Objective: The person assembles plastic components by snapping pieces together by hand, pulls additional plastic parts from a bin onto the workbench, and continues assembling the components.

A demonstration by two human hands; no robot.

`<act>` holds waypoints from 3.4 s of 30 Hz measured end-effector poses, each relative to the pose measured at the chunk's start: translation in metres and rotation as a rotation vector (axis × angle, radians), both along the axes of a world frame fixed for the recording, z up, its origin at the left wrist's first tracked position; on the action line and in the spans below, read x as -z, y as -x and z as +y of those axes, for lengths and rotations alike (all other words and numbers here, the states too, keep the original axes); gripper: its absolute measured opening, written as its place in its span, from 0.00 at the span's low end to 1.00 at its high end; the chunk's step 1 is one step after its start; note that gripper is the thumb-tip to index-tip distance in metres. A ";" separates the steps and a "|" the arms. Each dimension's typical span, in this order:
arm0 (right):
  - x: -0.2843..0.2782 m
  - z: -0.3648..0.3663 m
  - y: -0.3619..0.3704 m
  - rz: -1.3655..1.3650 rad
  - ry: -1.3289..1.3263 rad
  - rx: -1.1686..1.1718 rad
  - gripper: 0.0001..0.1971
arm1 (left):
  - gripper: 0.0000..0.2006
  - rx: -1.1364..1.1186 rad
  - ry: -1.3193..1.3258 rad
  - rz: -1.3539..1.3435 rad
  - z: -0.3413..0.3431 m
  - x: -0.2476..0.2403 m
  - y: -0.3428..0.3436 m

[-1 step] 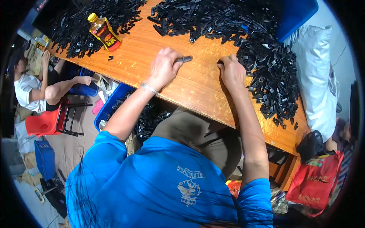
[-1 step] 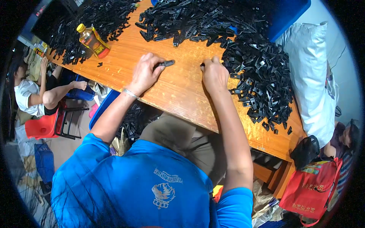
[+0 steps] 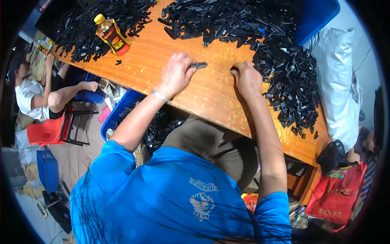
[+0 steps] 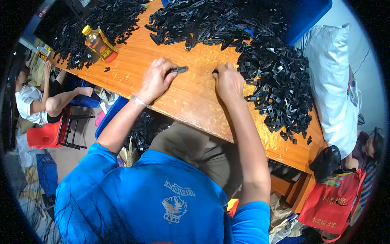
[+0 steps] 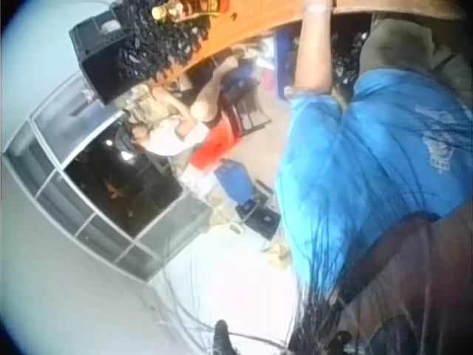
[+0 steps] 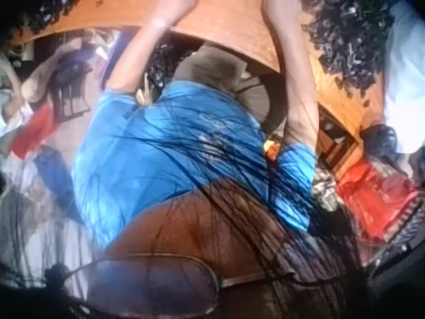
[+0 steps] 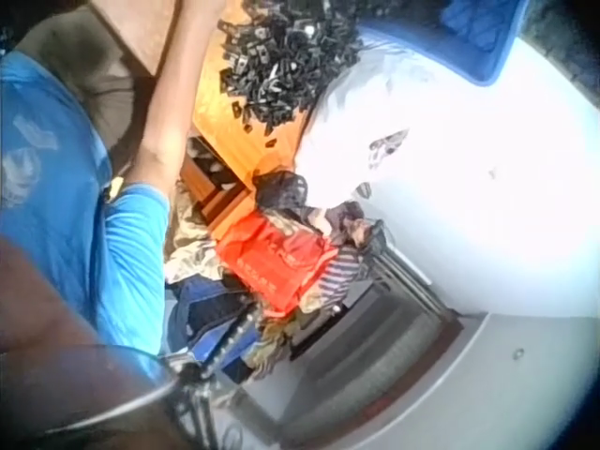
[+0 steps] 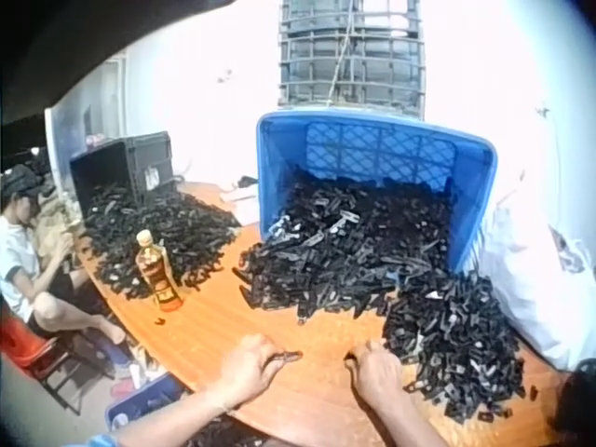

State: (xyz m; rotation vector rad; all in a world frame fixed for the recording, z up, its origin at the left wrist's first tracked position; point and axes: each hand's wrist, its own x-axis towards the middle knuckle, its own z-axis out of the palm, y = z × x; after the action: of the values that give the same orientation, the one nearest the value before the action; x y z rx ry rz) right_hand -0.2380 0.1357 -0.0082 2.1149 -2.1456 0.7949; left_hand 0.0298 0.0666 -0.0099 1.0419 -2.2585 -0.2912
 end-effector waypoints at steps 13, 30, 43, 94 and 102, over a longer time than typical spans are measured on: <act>-0.010 0.045 -0.021 0.018 -0.120 -0.120 0.09 | 0.12 0.121 -0.008 0.077 0.023 0.000 -0.003; 0.002 0.015 -0.047 -0.206 0.046 -0.203 0.07 | 0.09 0.167 -0.051 0.095 0.017 0.003 0.003; -0.033 0.091 0.010 -0.064 0.114 -0.056 0.08 | 0.11 0.345 -0.517 0.051 -0.025 -0.030 -0.044; 0.003 0.003 -0.053 -0.272 0.111 -0.098 0.13 | 0.11 0.321 -0.170 -0.019 -0.032 -0.009 0.007; 0.013 -0.007 -0.052 -0.218 0.129 -0.182 0.11 | 0.10 0.341 -0.182 -0.004 -0.032 -0.005 0.010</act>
State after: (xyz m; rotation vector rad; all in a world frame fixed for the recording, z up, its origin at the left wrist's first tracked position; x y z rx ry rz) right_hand -0.1862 0.1291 -0.0207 2.2732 -1.9482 1.1985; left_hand 0.0195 0.0350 -0.0051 0.7384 -2.4437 -0.6472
